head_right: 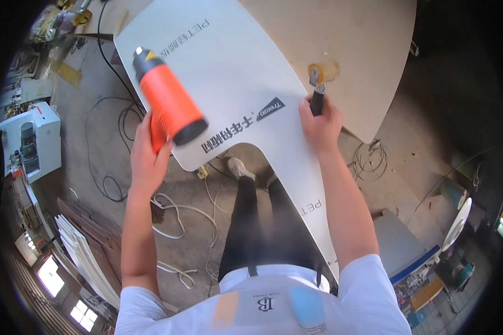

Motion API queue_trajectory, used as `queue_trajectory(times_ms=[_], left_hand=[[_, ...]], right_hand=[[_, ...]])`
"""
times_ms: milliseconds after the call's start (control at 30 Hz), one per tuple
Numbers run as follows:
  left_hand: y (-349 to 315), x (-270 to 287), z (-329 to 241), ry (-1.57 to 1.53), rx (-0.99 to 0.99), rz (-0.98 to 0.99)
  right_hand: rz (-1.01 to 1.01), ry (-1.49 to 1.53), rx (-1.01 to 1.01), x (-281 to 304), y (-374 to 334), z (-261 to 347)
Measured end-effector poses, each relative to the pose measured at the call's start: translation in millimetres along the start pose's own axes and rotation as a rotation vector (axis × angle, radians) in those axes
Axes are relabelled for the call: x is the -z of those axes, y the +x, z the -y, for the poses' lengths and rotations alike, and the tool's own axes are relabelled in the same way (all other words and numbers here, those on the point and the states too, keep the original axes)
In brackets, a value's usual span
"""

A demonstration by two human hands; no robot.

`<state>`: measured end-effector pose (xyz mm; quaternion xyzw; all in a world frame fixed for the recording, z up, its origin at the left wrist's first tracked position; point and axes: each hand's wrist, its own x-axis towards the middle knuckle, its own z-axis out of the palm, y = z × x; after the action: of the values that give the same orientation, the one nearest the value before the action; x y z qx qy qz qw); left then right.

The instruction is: The person applies a white laminate strip to the edge of a curved furniture panel. They use a heat gun to soften the adhesive and a hand roller to press the strip firmly along the edge, continuing the process until the entire curved section is covered.

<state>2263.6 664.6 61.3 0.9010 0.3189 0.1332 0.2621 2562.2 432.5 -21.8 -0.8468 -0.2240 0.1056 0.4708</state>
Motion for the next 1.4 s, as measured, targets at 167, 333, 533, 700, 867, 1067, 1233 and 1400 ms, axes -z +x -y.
queue_trajectory(times_ms=[167,333,533,700,867,1067,1233,1400], left_hand=[[91.9,-23.1,36.7,0.197,-0.064,0.018],[111.5,-29.1,31.5,0.304,-0.026,0.034],[55.3,-17.3,-12.2,0.343,-0.265,-0.397],[-83.2,-59.3,-134.1,-0.711,0.15,0.32],[-136.2,-102.8,-146.6,-1.214,0.804,0.149],[-122.3,-150.5,-119.8,-1.335,1.07,0.264],[-95.5,-156.0,-135.8,-1.329,1.087,0.367],[-92.7,-157.5,-128.8,-1.159,1.043,0.326]], right_hand=[[0.124,0.31,-0.072,4.7,-4.9,8.4],[0.213,0.365,-0.103,28.0,-15.0,14.2],[0.371,0.471,-0.248,50.3,-76.1,42.3],[0.657,0.009,0.152,46.4,-122.3,77.4],[1.11,-0.183,0.426,35.1,-89.4,93.4],[0.092,-0.292,0.421,-15.2,41.6,38.9],[0.143,-0.508,0.215,-40.7,51.9,43.1],[0.072,-0.68,0.378,-45.9,47.0,53.7]])
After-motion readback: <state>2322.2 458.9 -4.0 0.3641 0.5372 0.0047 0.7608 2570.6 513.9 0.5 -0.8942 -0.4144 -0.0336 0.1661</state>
